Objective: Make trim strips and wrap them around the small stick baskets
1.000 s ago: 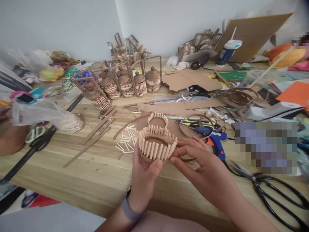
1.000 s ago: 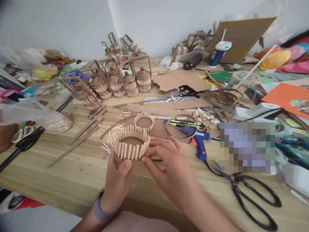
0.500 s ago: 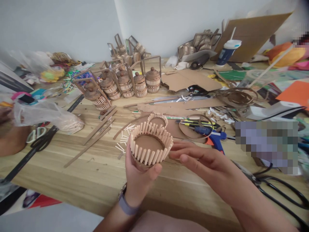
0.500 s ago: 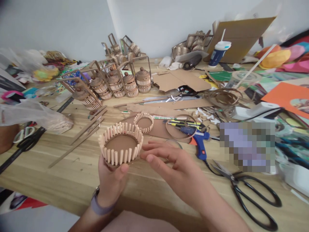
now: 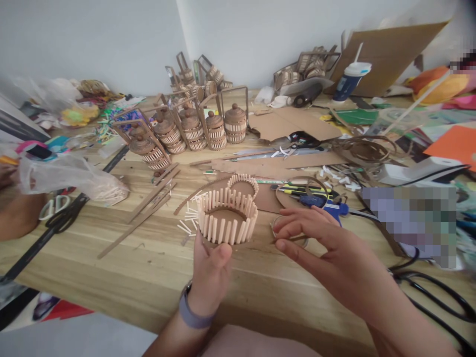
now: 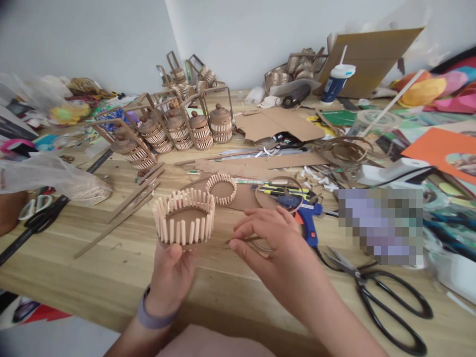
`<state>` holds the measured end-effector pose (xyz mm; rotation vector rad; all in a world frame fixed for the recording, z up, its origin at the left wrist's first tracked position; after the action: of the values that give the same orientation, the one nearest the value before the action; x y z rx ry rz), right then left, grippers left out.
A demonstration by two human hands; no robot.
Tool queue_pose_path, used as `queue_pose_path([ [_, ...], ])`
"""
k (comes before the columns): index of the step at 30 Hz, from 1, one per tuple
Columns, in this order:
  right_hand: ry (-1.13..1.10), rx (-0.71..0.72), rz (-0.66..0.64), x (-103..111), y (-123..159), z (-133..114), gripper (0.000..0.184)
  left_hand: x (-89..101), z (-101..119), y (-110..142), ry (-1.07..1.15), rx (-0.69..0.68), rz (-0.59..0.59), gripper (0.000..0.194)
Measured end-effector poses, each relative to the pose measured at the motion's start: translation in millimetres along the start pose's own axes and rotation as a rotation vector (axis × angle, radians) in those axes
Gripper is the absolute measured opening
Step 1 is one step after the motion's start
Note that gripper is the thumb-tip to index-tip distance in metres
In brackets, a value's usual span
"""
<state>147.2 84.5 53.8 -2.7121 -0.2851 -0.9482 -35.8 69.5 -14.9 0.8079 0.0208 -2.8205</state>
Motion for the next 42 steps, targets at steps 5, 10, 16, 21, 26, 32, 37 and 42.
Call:
queue_pose_path([
  [5,-0.017,-0.013,-0.046,-4.9,-1.0,1.6,0.018,4.8,-6.9,2.4,0.074,0.06,0.006,0.068],
  [10,-0.049,-0.026,-0.07,-8.6,-3.4,5.2,0.015,-0.9,-9.3,4.6,0.134,0.102,-0.028,0.071],
  [16,-0.078,-0.009,-0.088,-12.3,-7.4,7.3,0.014,-8.7,-8.9,7.0,0.116,0.128,-0.077,0.071],
  [21,-0.153,0.003,-0.138,-15.3,-10.0,6.0,0.016,-14.9,-8.2,8.2,0.103,0.169,-0.128,0.066],
  [26,-0.219,0.02,-0.13,-15.0,-7.1,2.9,0.016,-23.1,-10.5,4.9,0.106,0.196,-0.225,0.072],
  [32,-0.264,-0.048,-0.08,-18.3,-6.2,5.5,0.018,-20.7,-6.3,-0.9,0.096,0.099,-0.188,0.07],
  [37,-0.245,-0.036,-0.036,-21.0,-5.9,0.8,0.017,-18.5,-1.6,3.0,0.013,0.002,-0.137,0.066],
  [42,-0.129,-0.026,0.039,-21.3,-1.6,-5.4,0.017,-23.7,-8.0,6.4,-0.03,0.006,-0.174,0.069],
])
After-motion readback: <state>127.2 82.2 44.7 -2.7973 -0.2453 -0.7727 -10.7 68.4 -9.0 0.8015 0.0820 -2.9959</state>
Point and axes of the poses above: each hand's wrist, its own y-axis away from the middle knuckle, its own x-axis out of the back of the hand, z = x × y, the point moved 6 cm from there along -y, towards the middle knuckle, and after that the axes turned 2 degrees about -z, right-handed, at the moved point
